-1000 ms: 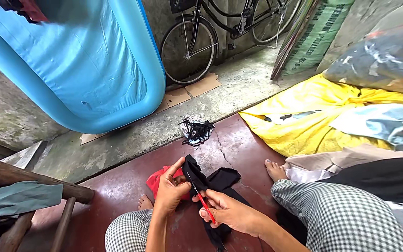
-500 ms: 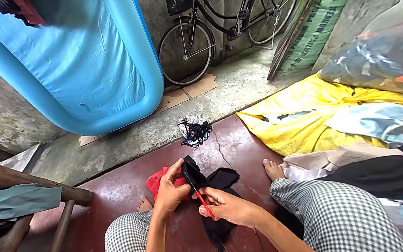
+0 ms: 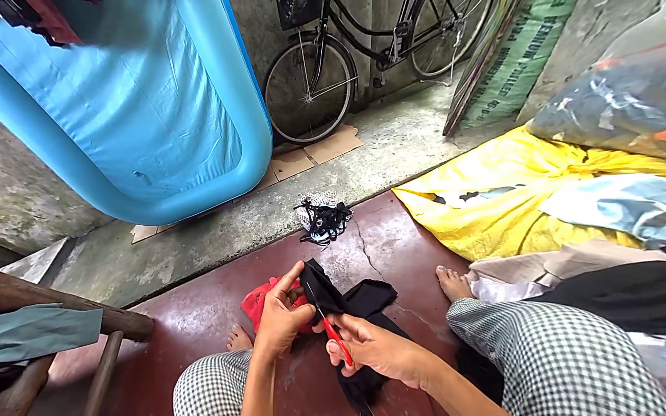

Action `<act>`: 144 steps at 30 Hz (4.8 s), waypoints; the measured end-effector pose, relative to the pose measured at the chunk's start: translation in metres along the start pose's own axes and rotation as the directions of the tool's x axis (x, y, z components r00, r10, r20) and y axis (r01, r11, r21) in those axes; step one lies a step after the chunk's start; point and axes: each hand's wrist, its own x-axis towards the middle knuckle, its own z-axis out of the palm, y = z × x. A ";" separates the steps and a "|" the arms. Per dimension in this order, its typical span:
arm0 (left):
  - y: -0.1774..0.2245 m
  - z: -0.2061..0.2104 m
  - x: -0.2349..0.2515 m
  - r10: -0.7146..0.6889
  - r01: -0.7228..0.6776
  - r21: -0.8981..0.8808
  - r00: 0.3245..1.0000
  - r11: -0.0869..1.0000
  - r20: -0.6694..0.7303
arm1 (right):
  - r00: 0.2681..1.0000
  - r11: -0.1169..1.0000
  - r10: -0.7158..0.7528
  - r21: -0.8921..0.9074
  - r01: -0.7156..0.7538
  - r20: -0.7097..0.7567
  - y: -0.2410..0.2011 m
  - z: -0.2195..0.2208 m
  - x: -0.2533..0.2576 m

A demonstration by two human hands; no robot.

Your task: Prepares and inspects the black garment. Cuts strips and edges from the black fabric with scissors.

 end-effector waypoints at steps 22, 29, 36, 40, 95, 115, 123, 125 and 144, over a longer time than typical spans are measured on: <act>0.003 -0.001 -0.001 -0.022 0.017 0.062 0.996 0.998 0.083 | 0.987 0.997 -0.071 0.009 0.073 -0.142 0.007 0.008 0.007; -0.001 0.005 -0.004 -0.034 0.027 0.049 0.989 0.998 0.142 | 0.995 0.998 -0.044 -0.041 0.040 -0.090 0.005 -0.004 0.007; -0.003 0.004 -0.003 -0.091 0.098 -0.065 0.991 0.993 0.102 | 0.979 0.998 -0.057 -0.006 0.057 -0.198 0.005 0.004 0.007; -0.010 0.003 0.002 -0.279 0.277 -0.241 0.960 0.930 0.027 | 0.976 0.995 -0.067 -0.082 0.052 -0.205 0.008 0.005 0.006; 0.005 -0.010 0.004 -0.004 0.002 0.030 0.997 1.000 0.072 | 0.978 0.877 -0.095 -0.481 -0.007 -0.188 0.010 0.012 -0.007; 0.011 -0.013 0.000 0.093 -0.102 0.072 0.988 0.992 0.127 | 0.993 0.928 -0.109 -0.362 0.084 -0.048 0.001 -0.001 -0.008; 0.012 -0.013 -0.003 0.081 -0.104 0.149 0.985 0.983 0.152 | 0.986 0.900 -0.133 -0.429 0.077 -0.104 0.000 -0.004 -0.005; 0.013 -0.014 -0.004 0.082 -0.105 0.157 0.985 0.982 0.150 | 0.986 0.903 -0.135 -0.421 0.081 -0.100 -0.002 -0.004 -0.004; 0.014 -0.011 -0.005 0.145 -0.151 0.011 0.962 0.988 0.231 | 0.986 0.988 -0.138 -0.054 0.143 0.089 -0.016 -0.006 -0.005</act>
